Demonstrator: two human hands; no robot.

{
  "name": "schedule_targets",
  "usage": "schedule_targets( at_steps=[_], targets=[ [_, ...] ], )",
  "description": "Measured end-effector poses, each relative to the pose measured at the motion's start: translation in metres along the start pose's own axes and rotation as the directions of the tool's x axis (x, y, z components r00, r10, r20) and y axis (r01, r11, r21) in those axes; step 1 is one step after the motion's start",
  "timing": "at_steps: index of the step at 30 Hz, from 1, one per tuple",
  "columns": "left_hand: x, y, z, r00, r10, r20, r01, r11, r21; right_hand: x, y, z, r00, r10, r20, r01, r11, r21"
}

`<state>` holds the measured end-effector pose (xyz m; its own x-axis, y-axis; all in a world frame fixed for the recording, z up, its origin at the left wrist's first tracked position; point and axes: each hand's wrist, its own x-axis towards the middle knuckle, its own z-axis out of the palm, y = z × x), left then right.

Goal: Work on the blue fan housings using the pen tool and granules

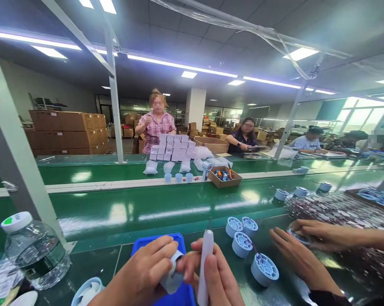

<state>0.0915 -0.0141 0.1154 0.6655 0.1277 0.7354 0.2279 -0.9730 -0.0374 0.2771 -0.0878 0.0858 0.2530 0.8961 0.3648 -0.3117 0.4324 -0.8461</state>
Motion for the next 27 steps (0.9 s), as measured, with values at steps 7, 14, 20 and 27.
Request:
schedule_targets(
  at_steps=[7,14,20,27],
  targets=[
    [-0.012,-0.007,0.013,0.908,-0.332,0.257,0.380,0.910,-0.168,0.067,-0.016,-0.196,0.980,-0.191,0.060,0.193,0.824,-0.532],
    [0.037,-0.023,0.101,0.573,-0.401,0.715,0.610,0.791,-0.045,0.070,-0.009,-0.203,0.935,-0.354,-0.016,0.275,0.753,-0.598],
    [0.077,-0.018,0.167,0.658,-0.384,0.648,0.520,0.854,-0.023,0.074,-0.009,-0.205,0.911,-0.404,-0.078,0.265,0.722,-0.639],
    [0.048,-0.081,0.048,0.711,-0.454,0.537,0.467,0.876,0.122,0.061,-0.005,-0.223,0.937,-0.327,-0.121,0.181,0.752,-0.634]
  ],
)
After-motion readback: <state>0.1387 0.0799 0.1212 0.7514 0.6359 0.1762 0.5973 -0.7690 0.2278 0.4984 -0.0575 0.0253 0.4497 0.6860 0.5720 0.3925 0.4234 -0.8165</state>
